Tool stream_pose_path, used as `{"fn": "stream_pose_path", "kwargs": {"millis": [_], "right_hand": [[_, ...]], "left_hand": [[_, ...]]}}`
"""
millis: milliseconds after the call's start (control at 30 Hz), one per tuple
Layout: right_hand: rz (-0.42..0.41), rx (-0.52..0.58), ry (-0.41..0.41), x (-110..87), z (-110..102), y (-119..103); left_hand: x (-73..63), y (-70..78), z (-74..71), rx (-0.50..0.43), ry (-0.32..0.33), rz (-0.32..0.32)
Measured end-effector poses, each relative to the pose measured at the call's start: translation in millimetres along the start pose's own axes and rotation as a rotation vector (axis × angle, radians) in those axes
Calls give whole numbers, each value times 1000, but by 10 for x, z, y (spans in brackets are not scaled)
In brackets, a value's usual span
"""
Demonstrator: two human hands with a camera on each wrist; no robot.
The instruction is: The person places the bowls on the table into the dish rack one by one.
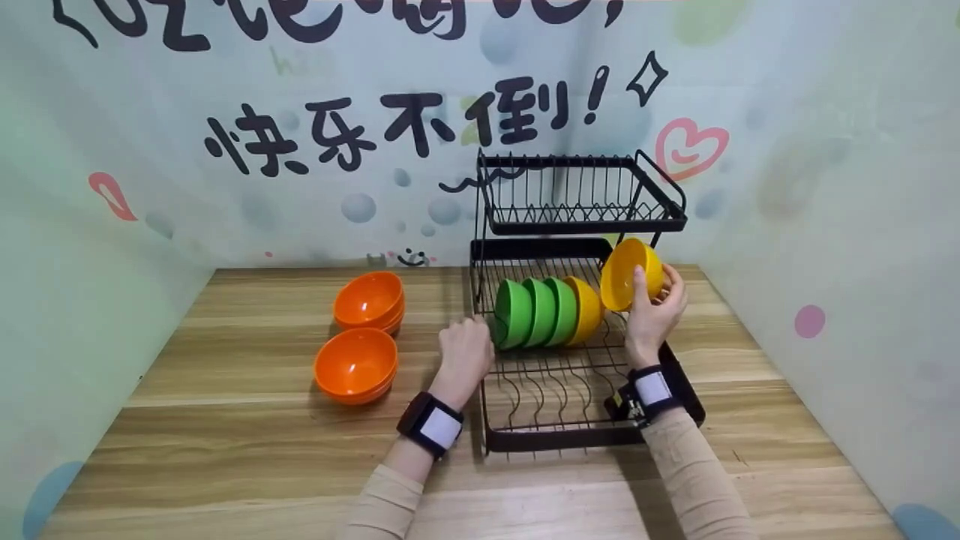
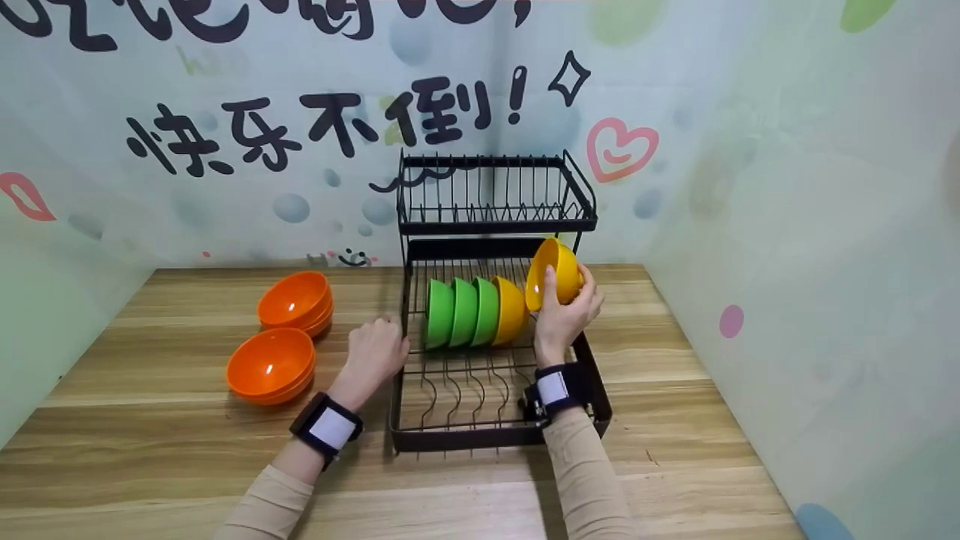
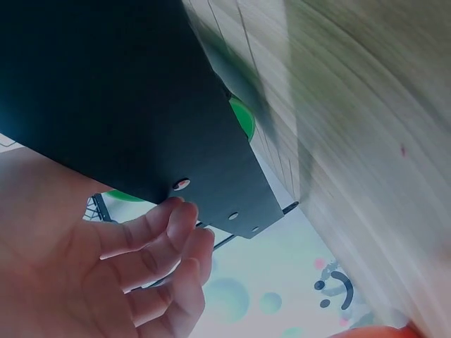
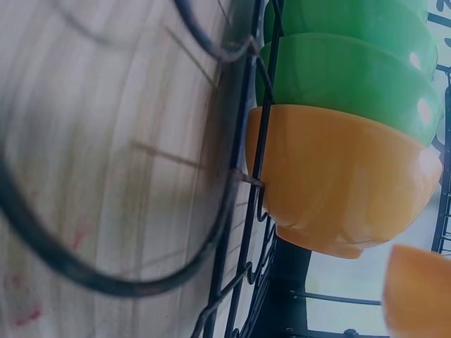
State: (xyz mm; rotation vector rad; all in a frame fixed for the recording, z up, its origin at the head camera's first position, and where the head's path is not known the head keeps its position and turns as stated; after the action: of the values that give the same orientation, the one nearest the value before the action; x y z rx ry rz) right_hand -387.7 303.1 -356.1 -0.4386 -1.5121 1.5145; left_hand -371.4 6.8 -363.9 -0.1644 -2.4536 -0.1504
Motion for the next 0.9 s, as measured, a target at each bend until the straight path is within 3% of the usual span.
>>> {"fn": "stream_pose_path", "kwargs": {"millis": [300,900], "right_hand": [[8,-131,-61,-7,51,49],[14,-264,-178,-47,148,110]], "left_hand": [[-3,15,78,-2,-76,2],[-10,41,43,22,-38,39]]}}
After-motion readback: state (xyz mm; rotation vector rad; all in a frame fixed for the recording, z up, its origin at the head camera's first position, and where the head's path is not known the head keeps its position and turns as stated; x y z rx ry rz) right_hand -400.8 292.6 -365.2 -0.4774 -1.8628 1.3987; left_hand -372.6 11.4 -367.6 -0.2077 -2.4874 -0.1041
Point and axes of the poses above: each hand's wrist, its own x-axis towards the middle knuckle, its own z-axis out of the palm, y = z × x, the point moved 10 cm from there along x, towards the middle knuckle, and after that the axes turned 8 degrees about y, right-handed, at the moved point
